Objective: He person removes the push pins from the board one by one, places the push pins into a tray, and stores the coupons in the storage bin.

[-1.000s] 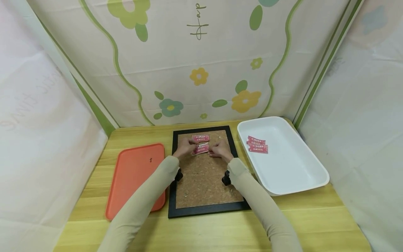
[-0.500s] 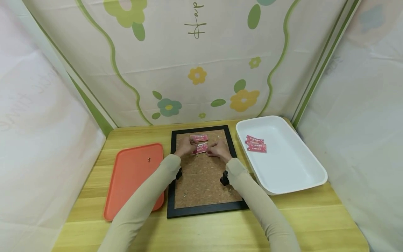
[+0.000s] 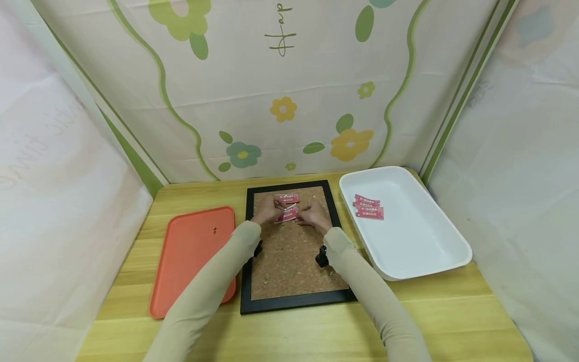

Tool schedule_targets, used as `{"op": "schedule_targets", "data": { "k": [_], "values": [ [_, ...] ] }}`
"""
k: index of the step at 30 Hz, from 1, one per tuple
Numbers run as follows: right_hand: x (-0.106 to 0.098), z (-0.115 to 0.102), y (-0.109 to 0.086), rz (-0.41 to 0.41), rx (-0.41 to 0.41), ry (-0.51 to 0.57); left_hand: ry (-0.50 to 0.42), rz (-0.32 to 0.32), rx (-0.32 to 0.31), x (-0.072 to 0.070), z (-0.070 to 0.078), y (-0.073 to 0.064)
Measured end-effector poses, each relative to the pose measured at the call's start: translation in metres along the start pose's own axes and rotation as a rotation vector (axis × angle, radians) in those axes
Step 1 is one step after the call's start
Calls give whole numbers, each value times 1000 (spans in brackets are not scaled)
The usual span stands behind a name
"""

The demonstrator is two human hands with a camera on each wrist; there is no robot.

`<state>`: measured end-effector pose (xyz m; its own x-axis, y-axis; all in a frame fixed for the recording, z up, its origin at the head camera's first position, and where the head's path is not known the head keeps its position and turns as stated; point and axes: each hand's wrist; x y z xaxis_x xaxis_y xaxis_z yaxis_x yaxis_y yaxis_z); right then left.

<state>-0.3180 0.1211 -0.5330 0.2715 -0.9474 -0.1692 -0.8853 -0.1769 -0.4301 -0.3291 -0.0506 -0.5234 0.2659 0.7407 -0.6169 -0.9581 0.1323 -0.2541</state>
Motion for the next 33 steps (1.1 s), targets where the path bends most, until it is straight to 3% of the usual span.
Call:
{"op": "schedule_targets", "data": {
  "k": [10, 33],
  "values": [
    [0, -2, 1, 4, -12, -8, 133, -9, 67, 0, 5, 2],
    [4, -2, 0, -1, -29, -56, 119, 18, 8, 5, 4, 10]
  ]
}}
Point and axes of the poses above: each hand's wrist, its own y-axis towards the middle knuckle, its own x-axis out of the palm, z = x × y, and after that the axes turned 6 degrees about -z, right-handed
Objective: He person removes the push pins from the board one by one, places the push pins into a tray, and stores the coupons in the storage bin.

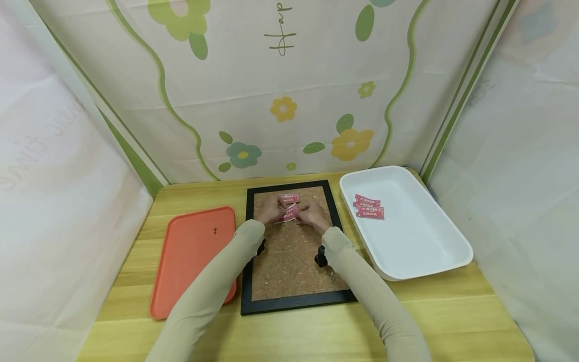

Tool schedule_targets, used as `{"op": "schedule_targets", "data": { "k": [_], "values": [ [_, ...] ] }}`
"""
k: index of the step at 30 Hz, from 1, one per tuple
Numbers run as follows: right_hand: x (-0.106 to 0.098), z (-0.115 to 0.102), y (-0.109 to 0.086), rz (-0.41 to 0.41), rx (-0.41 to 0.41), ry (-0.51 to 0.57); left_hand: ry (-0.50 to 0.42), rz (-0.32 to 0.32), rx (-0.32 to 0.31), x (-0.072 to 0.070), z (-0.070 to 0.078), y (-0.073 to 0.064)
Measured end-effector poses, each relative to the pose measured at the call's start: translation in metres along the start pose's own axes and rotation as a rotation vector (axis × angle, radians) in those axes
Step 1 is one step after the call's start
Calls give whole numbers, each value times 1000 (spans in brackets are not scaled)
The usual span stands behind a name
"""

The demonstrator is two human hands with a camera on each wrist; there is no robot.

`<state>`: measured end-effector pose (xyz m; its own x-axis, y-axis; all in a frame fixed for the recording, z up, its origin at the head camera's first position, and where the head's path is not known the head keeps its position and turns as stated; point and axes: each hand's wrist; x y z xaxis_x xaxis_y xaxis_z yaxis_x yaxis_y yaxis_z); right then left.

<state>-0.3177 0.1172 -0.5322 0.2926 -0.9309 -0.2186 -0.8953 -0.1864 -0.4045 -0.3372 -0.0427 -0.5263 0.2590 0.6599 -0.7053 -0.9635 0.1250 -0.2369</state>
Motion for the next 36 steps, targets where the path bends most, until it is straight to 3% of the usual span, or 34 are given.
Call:
{"op": "schedule_targets", "data": {
  "k": [15, 26, 36],
  "values": [
    [2, 4, 2, 6, -8, 21, -32, 30, -4, 1, -2, -2],
    [1, 3, -1, 9, 12, 42, -69, 3, 37, -3, -1, -10],
    [1, 6, -1, 7, -12, 70, -112, -14, 95, -5, -10, -9]
  ]
}}
Point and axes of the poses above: each hand's wrist, its own y-axis towards the middle knuckle, its own x-axis out of the palm, z = x × y, and after that the axes turned 6 degrees about -z, right-handed
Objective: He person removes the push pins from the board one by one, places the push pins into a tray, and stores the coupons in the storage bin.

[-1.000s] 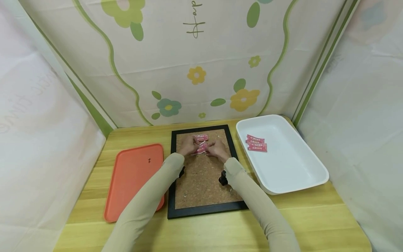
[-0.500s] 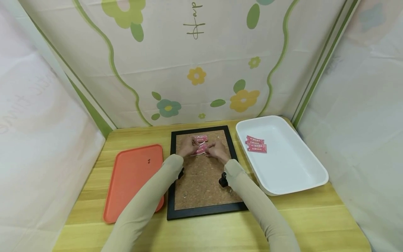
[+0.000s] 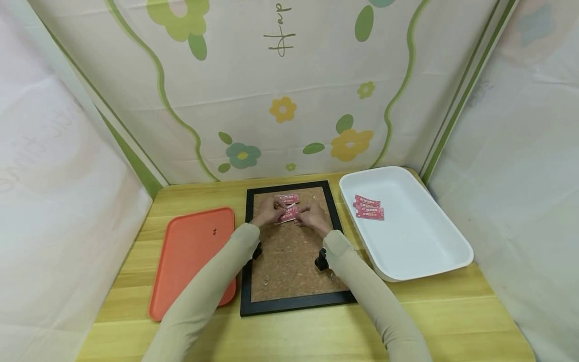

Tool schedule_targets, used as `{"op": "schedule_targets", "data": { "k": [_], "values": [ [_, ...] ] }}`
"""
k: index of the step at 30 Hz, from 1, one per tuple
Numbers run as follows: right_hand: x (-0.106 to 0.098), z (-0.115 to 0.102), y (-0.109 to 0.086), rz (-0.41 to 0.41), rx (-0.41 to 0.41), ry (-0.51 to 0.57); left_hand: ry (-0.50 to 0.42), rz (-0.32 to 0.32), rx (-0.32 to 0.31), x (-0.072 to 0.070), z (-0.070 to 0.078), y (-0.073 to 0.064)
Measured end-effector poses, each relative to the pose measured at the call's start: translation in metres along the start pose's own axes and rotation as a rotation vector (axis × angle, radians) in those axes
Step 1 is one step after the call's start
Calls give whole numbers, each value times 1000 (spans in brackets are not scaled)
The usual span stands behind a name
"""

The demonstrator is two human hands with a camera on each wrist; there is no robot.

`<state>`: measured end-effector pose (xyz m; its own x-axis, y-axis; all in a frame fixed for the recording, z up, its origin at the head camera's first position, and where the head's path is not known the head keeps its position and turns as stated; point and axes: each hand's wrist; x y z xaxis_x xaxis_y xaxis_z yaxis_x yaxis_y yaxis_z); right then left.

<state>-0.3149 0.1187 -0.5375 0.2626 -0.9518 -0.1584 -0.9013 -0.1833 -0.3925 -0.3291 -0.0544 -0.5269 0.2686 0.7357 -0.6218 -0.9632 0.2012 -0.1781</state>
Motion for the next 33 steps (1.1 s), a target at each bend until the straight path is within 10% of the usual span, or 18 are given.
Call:
{"op": "schedule_targets", "data": {
  "k": [33],
  "values": [
    [-13, -1, -12, -18, -19, -12, -179, -52, -39, -30, -16, -16]
  ]
}}
Point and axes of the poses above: each hand's wrist, its own y-axis towards the middle knuckle, its own x-axis out of the palm, z = x × y, and after that the axes turned 6 degrees about -z, right-handed
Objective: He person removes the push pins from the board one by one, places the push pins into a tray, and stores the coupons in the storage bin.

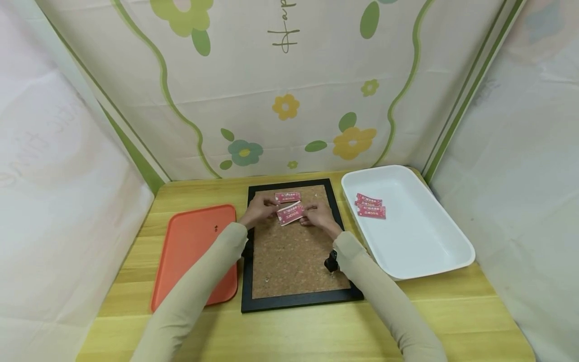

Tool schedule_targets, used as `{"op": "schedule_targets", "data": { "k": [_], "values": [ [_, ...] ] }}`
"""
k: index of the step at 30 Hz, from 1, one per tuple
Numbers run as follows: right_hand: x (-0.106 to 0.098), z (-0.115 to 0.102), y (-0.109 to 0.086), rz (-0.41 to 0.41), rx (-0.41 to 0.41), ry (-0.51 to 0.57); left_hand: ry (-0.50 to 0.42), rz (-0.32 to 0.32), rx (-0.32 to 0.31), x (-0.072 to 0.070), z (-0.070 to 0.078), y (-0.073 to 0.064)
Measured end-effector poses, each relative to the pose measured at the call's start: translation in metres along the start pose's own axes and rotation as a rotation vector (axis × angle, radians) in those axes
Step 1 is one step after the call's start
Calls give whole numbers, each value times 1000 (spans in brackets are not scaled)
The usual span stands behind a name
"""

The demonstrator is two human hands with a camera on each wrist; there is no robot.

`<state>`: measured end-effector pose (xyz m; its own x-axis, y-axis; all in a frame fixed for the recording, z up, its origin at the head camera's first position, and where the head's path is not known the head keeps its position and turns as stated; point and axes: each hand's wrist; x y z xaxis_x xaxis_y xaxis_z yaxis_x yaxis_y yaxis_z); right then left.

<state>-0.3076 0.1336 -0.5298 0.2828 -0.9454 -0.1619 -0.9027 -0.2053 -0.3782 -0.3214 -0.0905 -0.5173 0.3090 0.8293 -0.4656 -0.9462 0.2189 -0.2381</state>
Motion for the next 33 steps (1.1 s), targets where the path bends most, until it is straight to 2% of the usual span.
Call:
{"op": "schedule_targets", "data": {
  "k": [11, 16, 20, 26, 33],
  "values": [
    [-11, -3, -7, 15, -19, -3, -7, 35, 26, -8, -6, -9],
    [-19, -3, -10, 10, -36, 11, -28, 29, 4, -12, -8, -15],
    [-26, -9, -21, 2, -69, 0, -29, 34, -19, -16, -10, -20],
    [-44, -17, -33, -11, -105, -40, -27, 31, -10, -24, -11, -27],
    [-65, -18, -43, 26, -124, -22, -84, 41, -1, -32, -17, -34]
  ]
}}
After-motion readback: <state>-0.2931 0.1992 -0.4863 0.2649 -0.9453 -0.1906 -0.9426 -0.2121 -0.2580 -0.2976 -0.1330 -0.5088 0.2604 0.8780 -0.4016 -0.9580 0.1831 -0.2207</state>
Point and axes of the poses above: each hand's wrist, its own y-axis towards the middle knuckle, its own x-axis out of the palm, z = x × y, and after that the axes turned 6 degrees about -z, right-handed
